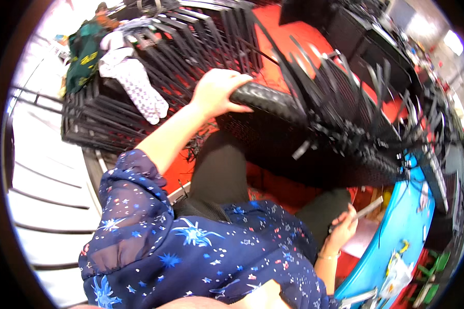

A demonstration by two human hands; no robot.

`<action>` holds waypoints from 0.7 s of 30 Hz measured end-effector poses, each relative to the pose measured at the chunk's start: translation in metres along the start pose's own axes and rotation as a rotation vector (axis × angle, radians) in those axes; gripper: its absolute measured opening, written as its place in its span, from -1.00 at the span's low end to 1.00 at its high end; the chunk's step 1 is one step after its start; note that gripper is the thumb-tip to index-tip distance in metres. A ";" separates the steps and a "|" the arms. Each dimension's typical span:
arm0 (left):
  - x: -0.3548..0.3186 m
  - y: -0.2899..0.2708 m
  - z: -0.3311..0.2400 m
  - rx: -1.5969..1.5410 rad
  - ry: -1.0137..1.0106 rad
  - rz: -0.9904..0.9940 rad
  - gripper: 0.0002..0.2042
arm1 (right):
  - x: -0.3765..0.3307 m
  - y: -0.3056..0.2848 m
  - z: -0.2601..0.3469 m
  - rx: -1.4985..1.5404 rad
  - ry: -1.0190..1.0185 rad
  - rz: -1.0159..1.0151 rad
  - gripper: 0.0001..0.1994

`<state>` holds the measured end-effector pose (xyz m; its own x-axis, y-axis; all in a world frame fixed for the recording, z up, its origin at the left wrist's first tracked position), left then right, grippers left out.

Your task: The person sits on the floor and uses scissors to trim excess black plastic strips from the woven frame of a chair. They repeatedly cut the protruding ends of the weaving material to create a neat finish.

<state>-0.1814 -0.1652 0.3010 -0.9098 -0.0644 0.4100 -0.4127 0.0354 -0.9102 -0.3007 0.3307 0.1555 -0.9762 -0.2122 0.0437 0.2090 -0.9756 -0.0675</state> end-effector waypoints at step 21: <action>0.026 -0.105 -0.231 -0.213 0.680 0.260 -0.79 | 0.068 0.036 0.111 -0.709 -0.652 0.218 -0.66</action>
Point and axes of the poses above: each hand's wrist, its own x-axis towards the middle knuckle, its own y-axis out of the palm, z = x × y, the point moved 5 cm from there along x, towards the middle knuckle, and after that the axes turned 15 degrees about z, right-handed, at the moved point
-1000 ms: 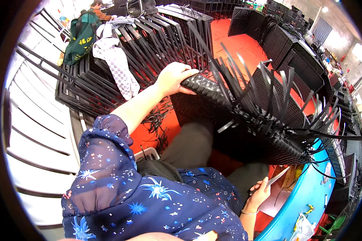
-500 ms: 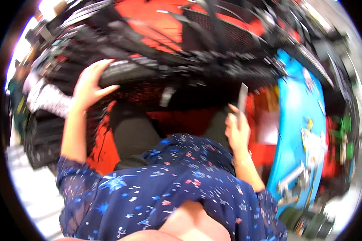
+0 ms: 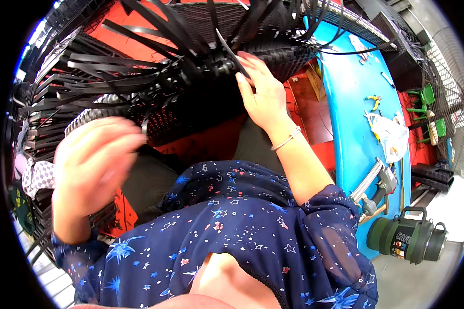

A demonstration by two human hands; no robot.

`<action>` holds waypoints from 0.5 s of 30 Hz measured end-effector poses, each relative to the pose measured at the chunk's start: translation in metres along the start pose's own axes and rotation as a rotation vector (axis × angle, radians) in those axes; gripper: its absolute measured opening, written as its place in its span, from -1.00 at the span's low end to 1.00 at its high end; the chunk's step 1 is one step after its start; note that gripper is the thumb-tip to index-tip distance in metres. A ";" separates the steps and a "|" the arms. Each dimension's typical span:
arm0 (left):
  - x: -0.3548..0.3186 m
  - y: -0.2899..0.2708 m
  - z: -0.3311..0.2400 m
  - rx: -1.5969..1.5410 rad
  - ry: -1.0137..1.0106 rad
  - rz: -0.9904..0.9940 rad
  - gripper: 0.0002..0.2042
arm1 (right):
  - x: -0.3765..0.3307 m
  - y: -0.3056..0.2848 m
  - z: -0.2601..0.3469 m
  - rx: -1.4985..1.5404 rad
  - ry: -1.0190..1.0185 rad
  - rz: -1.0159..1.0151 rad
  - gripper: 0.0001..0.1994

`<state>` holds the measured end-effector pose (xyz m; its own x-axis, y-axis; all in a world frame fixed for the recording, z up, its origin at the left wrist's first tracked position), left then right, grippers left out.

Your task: The person sits on the floor and uses scissors to trim excess black plastic strips from the woven frame of a chair. They repeatedly cut the protruding ends of the weaving material to create a neat finish.

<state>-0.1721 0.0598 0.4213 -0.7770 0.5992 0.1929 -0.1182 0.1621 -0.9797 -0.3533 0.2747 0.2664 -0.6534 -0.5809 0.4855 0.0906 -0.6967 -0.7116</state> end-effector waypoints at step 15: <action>0.081 0.108 0.063 0.189 -0.127 -0.089 -0.78 | 0.000 0.005 0.001 0.114 -0.003 0.025 -0.63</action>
Point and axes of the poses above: each hand's wrist, its own x-axis towards the middle knuckle, its own y-axis out of the palm, z = x × y, the point moved 5 cm from there along x, towards the middle knuckle, and after that the axes turned 15 degrees about z, right-handed, at the moved point
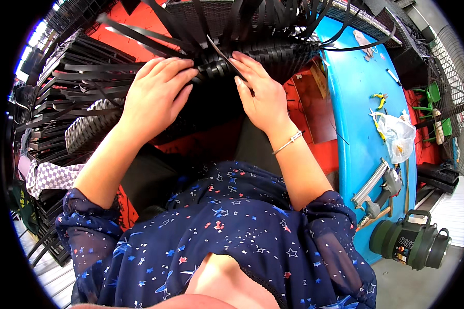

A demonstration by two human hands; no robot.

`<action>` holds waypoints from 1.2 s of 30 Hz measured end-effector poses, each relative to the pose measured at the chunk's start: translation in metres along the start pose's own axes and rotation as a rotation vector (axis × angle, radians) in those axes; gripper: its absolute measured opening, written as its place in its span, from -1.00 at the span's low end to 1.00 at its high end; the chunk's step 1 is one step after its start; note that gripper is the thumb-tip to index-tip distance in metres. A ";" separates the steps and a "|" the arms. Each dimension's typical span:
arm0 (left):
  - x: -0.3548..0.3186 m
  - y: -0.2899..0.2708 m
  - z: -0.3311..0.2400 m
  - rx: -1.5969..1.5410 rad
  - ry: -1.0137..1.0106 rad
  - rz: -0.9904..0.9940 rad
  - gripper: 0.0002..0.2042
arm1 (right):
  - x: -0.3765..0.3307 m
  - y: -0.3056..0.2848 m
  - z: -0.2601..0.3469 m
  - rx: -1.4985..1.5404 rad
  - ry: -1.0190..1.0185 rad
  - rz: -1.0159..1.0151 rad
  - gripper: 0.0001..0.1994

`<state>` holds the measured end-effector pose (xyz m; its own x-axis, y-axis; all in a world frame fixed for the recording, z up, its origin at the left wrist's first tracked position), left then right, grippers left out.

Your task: The person sits on the floor and uses scissors to trim excess black plastic strips from the woven frame of a chair. They repeatedly cut the protruding ends of the weaving material to create a neat finish.

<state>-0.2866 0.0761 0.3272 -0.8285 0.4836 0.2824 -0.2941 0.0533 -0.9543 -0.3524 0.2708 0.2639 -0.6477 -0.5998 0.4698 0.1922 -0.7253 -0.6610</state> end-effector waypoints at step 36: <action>-0.002 0.042 -0.008 -0.010 -0.156 -0.253 -0.62 | 0.044 -0.109 0.122 -0.866 -0.109 0.658 -0.74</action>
Point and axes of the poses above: each hand's wrist, its own x-axis towards the middle knuckle, its own y-axis out of the palm, z = x × y, the point moved 5 cm from there along x, towards the middle knuckle, and after that the axes turned 15 degrees about z, right-handed, at the moved point
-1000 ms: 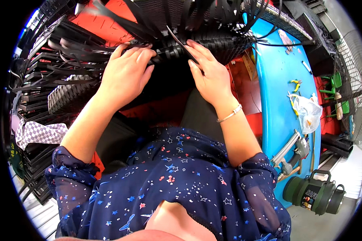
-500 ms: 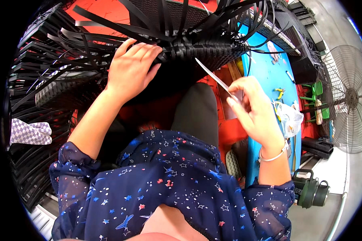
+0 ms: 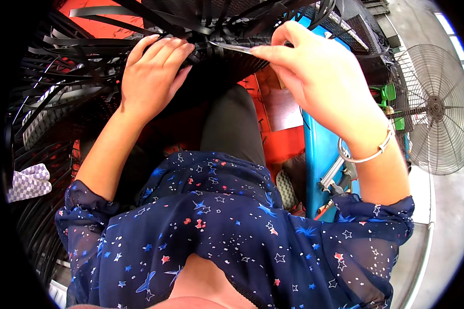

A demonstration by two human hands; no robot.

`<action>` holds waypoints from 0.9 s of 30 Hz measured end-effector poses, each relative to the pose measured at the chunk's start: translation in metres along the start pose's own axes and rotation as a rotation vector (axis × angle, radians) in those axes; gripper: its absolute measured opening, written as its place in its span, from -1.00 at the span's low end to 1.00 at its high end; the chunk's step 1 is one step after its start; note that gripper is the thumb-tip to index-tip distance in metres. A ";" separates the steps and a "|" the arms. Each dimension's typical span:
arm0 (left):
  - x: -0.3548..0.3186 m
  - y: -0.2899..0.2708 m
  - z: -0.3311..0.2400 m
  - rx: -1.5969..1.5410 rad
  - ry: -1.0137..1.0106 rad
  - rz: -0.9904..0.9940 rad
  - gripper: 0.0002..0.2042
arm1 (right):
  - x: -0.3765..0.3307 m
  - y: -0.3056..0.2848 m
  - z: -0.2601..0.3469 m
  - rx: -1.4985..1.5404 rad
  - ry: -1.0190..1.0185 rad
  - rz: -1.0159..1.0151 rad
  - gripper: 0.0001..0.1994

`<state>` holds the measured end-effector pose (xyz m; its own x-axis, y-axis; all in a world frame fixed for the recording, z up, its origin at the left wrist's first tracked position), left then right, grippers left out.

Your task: The person sits on the floor and uses scissors to trim excess black plastic strips from the woven frame of a chair. They repeatedly cut the protruding ends of the weaving material to create a neat finish.

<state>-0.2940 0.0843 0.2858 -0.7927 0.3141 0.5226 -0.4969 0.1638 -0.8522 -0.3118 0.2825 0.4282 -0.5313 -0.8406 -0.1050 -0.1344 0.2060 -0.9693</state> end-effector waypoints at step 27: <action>0.008 -0.003 -0.014 0.000 0.026 -0.108 -0.70 | 0.014 -0.016 0.007 -0.222 0.002 0.158 -0.77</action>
<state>-0.2934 0.0997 0.2919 -0.7248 0.3186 0.6109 -0.5791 0.1986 -0.7907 -0.3113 0.2637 0.4404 -0.5617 -0.7885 -0.2504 -0.2294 0.4392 -0.8686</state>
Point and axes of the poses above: each hand's wrist, its own x-axis towards the middle knuckle, its own y-axis out of the palm, z = x × y, the point moved 5 cm from there along x, towards the middle knuckle, and after that the axes turned 15 degrees about z, right-handed, at the moved point
